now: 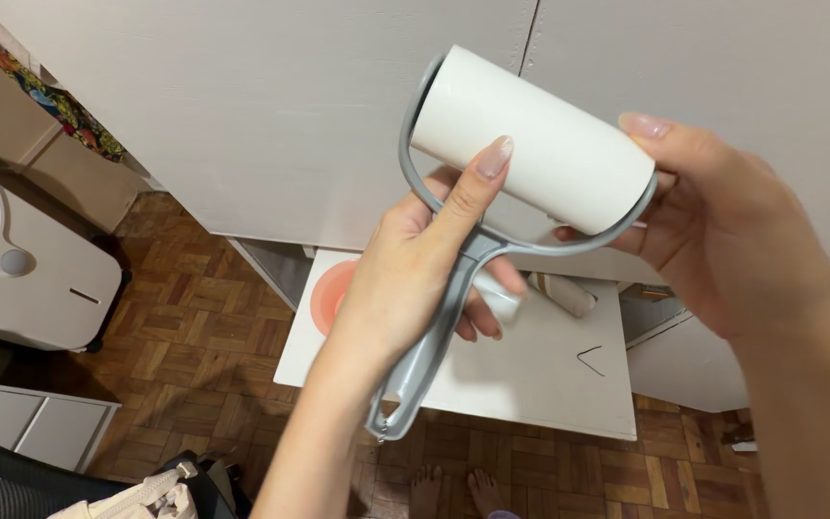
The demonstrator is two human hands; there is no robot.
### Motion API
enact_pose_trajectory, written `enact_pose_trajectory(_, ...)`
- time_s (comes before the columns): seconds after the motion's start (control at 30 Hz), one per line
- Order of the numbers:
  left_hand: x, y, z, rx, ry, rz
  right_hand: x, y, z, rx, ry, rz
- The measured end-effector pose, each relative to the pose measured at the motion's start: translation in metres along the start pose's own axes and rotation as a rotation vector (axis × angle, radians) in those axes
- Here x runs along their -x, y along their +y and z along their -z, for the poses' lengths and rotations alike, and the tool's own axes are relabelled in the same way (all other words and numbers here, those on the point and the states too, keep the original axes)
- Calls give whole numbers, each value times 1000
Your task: The person picks up a lint roller from the bed, carries it to a small table, attaches the roller into the handle, peels the cover from the adhesive sheet, and tears off a strip. They then return to the bed and place items from the bed into a tote bag.
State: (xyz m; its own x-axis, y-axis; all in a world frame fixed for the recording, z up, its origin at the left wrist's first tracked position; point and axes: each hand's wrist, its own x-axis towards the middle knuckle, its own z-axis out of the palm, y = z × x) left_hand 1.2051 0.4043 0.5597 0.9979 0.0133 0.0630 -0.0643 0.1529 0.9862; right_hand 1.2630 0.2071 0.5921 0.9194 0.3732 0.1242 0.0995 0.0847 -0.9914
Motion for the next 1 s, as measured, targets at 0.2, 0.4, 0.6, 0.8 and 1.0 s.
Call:
enact_pose_trajectory(0.2,-5,-8,25,-140,-151,225,0,3,15,229,-107,19)
enact_pose_trajectory(0.4,-9,-4,30,-861,33,-75,1,24,0,46,60,-132)
enact_pose_trajectory(0.6,-1,-1,11,-833,187,-342,4,25,-8,-61,44,-33)
enact_pose_trajectory(0.8,0,13,15,-819,205,-534,8,8,0,-21,-89,43)
enact_pose_trajectory(1.0,-2,19,16,-663,127,-430,11,3,3,-18,-102,45)
